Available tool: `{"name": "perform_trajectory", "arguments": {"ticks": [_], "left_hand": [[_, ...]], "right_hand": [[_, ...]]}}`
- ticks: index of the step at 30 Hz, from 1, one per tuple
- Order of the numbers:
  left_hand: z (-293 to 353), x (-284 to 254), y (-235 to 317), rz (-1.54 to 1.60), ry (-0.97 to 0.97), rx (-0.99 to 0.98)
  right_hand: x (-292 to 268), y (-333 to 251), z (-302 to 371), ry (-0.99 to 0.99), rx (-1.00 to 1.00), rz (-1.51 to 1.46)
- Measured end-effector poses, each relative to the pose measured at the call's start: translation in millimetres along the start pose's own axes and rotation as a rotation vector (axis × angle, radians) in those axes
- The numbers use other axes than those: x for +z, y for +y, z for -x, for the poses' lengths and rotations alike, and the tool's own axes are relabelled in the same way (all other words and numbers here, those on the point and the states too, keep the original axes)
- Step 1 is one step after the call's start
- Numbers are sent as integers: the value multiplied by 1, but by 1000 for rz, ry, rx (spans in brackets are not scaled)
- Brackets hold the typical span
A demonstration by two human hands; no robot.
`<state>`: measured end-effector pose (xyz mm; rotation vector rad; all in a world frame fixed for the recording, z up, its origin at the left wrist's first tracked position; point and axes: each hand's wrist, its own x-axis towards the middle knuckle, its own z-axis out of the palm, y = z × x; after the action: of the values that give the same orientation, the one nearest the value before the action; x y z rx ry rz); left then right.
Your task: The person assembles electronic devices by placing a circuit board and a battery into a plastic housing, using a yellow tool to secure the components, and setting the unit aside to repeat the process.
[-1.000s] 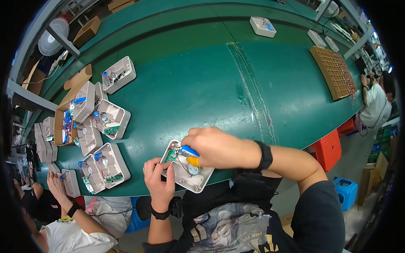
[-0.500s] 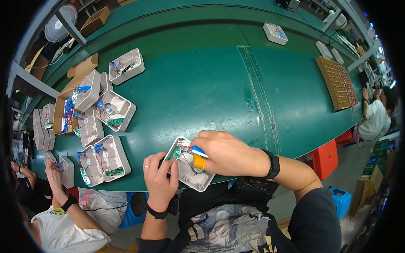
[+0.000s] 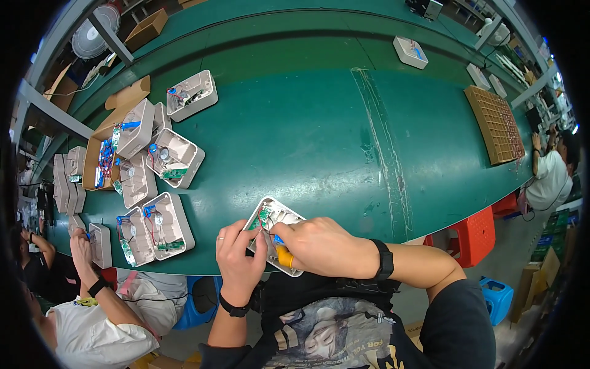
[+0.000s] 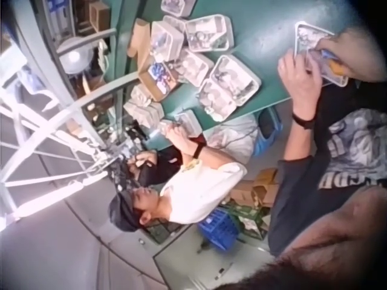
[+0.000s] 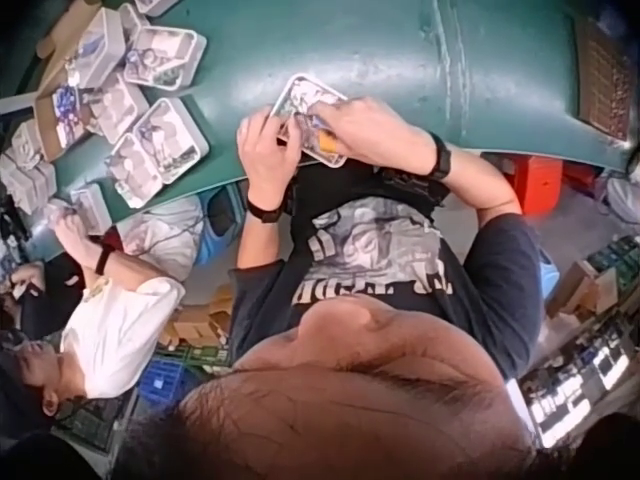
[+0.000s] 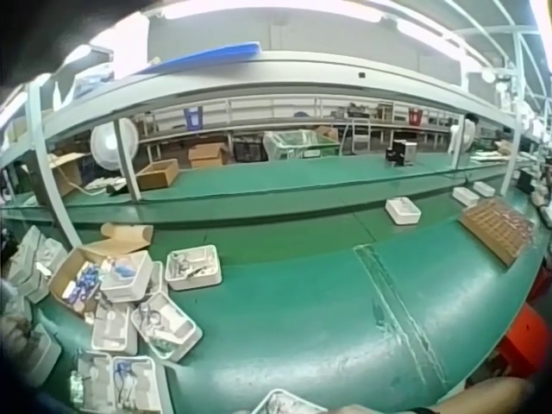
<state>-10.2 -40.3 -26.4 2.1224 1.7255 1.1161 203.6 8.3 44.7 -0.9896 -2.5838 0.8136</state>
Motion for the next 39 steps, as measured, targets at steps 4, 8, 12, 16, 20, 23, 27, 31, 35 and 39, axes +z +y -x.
{"name": "perform_trajectory", "arguments": {"ticks": [4, 8, 12, 16, 20, 23, 27, 31, 35, 39], "left_hand": [[2, 0, -2, 5, 13, -6], [3, 2, -6, 14, 29, -2], [3, 3, -10, 30, 43, 3], [4, 3, -15, 25, 52, -5], [5, 5, -19, 34, 54, -12], [5, 6, -20, 44, 53, -14], [5, 5, -19, 40, 55, -8], [5, 4, -16, 62, 49, -49], [7, 3, -17, 65, 51, -43], [8, 3, -24, 58, 62, -11]], "right_hand": [[-2, 0, -6, -166, 85, -2], [-2, 3, 3, -66, 78, -51], [3, 4, 10, 67, 80, -162], [3, 9, -1, -43, 60, -106], [1, 8, -9, -86, -46, -52], [1, 11, -15, -170, -38, -19], [0, 9, -21, -234, -18, 3], [-3, 8, -25, -298, 14, 9], [-12, 13, -19, -124, 117, -187], [-6, 15, -26, 183, 60, -145]]}}
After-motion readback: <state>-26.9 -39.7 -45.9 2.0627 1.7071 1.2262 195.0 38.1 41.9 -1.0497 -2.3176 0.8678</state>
